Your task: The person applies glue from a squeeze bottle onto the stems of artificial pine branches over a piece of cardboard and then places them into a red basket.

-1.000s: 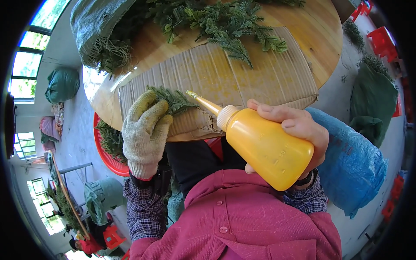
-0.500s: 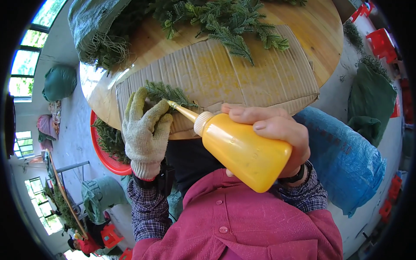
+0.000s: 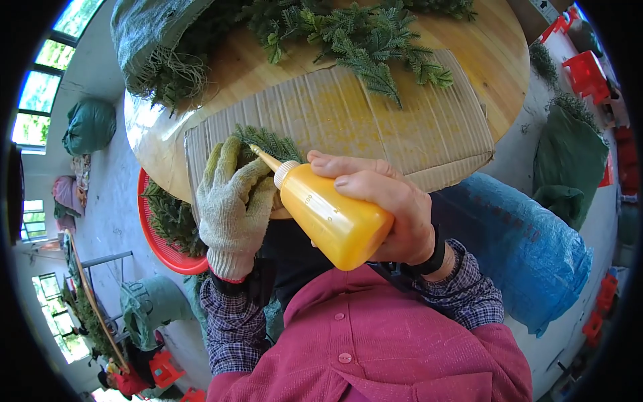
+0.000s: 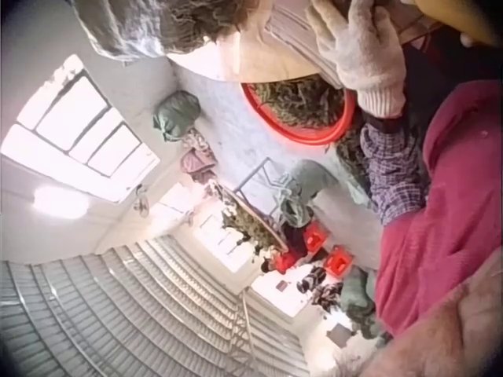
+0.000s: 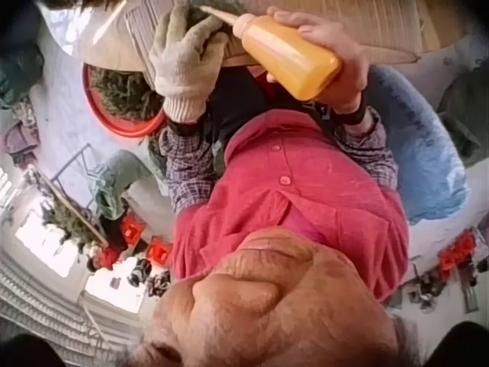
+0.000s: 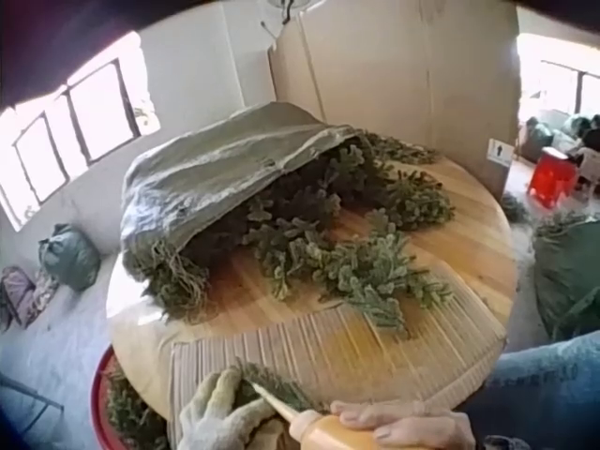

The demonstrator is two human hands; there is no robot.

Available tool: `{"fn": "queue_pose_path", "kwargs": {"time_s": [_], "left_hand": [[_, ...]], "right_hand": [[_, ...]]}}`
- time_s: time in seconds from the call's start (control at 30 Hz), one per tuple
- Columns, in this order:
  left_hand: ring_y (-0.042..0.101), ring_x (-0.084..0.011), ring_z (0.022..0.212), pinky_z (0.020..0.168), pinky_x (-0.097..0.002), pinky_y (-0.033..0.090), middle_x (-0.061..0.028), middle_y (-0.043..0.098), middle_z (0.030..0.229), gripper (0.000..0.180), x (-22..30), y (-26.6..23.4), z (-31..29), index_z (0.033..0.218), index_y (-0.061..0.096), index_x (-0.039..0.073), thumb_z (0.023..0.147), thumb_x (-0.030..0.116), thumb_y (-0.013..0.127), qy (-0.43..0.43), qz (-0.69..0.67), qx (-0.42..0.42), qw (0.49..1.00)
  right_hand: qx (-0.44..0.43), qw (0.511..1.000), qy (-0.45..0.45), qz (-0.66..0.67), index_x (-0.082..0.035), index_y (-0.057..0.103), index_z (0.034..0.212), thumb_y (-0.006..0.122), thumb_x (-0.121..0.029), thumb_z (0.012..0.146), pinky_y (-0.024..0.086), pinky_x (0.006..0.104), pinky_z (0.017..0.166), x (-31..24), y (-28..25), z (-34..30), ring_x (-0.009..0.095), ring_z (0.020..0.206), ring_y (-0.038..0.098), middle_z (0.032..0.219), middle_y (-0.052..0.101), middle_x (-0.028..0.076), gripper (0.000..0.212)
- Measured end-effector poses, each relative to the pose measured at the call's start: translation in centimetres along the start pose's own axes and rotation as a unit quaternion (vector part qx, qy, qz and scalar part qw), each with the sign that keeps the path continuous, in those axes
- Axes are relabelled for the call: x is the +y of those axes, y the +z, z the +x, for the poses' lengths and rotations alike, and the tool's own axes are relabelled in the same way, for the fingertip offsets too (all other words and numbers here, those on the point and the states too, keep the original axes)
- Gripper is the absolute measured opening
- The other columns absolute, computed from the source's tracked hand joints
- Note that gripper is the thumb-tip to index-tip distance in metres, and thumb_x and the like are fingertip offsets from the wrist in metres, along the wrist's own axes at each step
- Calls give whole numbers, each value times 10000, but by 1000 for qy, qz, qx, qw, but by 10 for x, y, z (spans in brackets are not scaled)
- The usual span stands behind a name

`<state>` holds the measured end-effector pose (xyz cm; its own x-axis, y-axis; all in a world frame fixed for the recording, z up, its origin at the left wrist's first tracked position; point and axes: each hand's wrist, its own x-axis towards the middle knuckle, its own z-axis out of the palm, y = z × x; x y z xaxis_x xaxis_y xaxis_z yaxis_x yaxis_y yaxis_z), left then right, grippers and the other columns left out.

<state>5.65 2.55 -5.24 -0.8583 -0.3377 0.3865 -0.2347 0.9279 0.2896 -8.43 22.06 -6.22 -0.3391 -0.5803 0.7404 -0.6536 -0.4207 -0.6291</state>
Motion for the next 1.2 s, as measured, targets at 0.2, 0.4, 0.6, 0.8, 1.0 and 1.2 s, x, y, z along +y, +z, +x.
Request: {"fn": "queue_pose_path", "kwargs": {"time_s": [0.2, 0.4, 0.6, 0.8, 1.0, 1.2], "left_hand": [[539, -465, 1289, 1036, -532, 448, -218, 588, 1373, 396, 1, -2, 1, 1135, 735, 170, 748, 202, 813, -2, -8, -4, 1000], [539, -460, 1291, 1030, -529, 451, -215, 586, 1376, 395, 1, -2, 0, 1138, 733, 178, 751, 205, 810, -9, -8, -7, 1000], [541, -457, 1292, 1022, -524, 454, -214, 583, 1387, 396, 0, -2, 0, 1133, 735, 179, 746, 210, 814, -8, -13, -1, 1000], [542, -457, 1292, 1022, -524, 455, -214, 581, 1392, 402, -1, 0, -1, 1132, 736, 173, 740, 211, 815, -4, -14, 6, 1000], [543, -455, 1291, 1025, -523, 453, -214, 582, 1390, 401, 1, -2, 0, 1137, 738, 172, 745, 211, 812, -7, -8, 3, 1000], [544, -455, 1290, 1033, -521, 448, -211, 587, 1386, 392, 2, -2, 0, 1139, 741, 171, 756, 216, 808, -12, 2, -3, 1000]], "right_hand": [[10, 1000, 12, 5, -54, 418, 1294, 918, -156, 768, 554, 625, 995, 5, 5, 3, 388, 1185, 647, 1260, 605, 288, 733], [7, 1000, 11, 6, -49, 420, 1291, 921, -158, 765, 552, 623, 1000, 9, 7, 5, 388, 1192, 644, 1256, 610, 291, 735], [3, 1000, 15, 2, -44, 421, 1290, 921, -163, 765, 553, 618, 1001, 10, 8, 5, 391, 1190, 646, 1250, 617, 290, 735], [2, 1000, 12, -2, -41, 425, 1284, 922, -166, 764, 557, 614, 997, 10, 8, 5, 390, 1187, 648, 1247, 618, 288, 730], [1, 1000, 15, -9, -39, 427, 1276, 919, -160, 766, 560, 610, 993, 7, 6, 4, 388, 1181, 653, 1243, 621, 286, 719], [-8, 1000, 20, -10, -38, 432, 1265, 917, -143, 767, 558, 612, 993, 6, 3, 2, 396, 1176, 659, 1242, 622, 289, 704]]}}
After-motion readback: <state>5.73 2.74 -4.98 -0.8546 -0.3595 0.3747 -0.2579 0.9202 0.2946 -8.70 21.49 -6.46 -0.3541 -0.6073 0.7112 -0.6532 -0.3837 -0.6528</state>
